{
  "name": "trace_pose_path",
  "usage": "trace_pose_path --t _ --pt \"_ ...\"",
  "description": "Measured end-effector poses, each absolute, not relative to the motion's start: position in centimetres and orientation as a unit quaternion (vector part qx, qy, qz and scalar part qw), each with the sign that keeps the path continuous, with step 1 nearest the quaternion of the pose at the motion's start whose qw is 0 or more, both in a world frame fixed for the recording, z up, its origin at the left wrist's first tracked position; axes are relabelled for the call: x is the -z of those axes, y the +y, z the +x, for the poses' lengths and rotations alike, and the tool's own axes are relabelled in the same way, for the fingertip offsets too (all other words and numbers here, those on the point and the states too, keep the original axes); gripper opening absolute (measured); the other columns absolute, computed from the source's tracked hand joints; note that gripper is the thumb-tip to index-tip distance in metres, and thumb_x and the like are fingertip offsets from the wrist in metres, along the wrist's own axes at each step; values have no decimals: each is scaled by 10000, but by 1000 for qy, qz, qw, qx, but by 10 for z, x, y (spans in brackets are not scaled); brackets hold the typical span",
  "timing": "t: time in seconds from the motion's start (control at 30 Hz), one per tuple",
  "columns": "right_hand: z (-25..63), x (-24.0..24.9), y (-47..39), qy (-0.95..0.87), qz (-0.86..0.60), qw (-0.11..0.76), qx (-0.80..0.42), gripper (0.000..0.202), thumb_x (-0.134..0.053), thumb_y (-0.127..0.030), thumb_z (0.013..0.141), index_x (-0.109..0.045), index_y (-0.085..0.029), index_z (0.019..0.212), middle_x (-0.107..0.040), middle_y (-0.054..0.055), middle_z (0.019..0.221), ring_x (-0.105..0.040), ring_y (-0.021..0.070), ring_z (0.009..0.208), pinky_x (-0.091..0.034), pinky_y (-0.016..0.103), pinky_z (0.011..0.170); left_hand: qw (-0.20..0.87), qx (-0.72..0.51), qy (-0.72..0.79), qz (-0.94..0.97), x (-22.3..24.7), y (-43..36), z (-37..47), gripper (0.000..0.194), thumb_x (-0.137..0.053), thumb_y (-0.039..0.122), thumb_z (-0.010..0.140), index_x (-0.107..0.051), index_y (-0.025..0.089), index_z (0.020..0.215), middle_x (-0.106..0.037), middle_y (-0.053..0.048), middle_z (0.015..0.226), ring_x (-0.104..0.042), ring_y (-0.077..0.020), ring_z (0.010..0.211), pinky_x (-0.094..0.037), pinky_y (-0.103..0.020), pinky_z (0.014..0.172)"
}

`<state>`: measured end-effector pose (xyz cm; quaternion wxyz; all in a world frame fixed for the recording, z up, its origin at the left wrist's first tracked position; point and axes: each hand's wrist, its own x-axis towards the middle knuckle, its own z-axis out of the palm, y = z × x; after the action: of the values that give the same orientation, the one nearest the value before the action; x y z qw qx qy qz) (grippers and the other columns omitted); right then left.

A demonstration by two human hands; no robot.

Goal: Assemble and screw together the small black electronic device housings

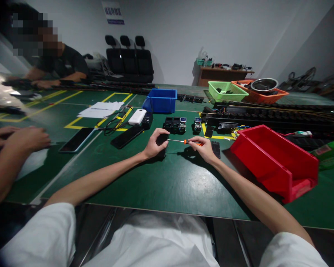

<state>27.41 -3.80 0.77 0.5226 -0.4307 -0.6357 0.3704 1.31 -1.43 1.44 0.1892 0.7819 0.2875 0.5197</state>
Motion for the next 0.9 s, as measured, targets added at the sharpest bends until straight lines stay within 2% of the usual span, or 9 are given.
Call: trace_pose_path --t 0.17,0.33,0.5,0.7,0.9 --pt "271 -6 -37 -633 -435 482 -422 356 -723 -454 761 -703 -191 1000 -627 -5 687 -452 91 510 -318 229 459 184 -519 269 790 -14 -14 14 290 -609 244 816 -588 213 1104 -579 -72 1093 -557 -215 1077 -458 -409 994" --pt "269 -10 -39 -678 -463 436 -369 362 -678 -514 787 -722 -155 771 -553 -10 571 -431 97 515 -279 237 469 176 -515 269 795 -13 -14 14 288 -606 248 821 -583 198 1105 -577 -75 1101 -552 -215 1091 -456 -414 996" --pt "272 -21 -39 -729 -458 372 -348 400 -619 -524 839 -726 -151 744 -588 6 572 -448 108 517 -296 252 487 179 -513 266 796 -13 -13 13 291 -602 252 829 -582 201 1114 -575 -74 1103 -552 -214 1088 -454 -409 993" --pt "272 -22 -42 -739 -439 422 -288 312 -709 -474 785 -722 -164 817 -694 43 747 -608 170 670 -450 282 620 187 -513 263 795 -14 -13 13 297 -601 248 833 -584 196 1124 -571 -73 1102 -548 -212 1092 -445 -397 1000" --pt "270 -15 -48 -780 -393 465 -140 193 -717 -372 811 -664 -188 782 -650 44 771 -610 172 703 -475 292 640 202 -513 278 787 -15 -13 13 293 -605 252 838 -591 195 1125 -573 -70 1101 -554 -209 1086 -445 -384 996"
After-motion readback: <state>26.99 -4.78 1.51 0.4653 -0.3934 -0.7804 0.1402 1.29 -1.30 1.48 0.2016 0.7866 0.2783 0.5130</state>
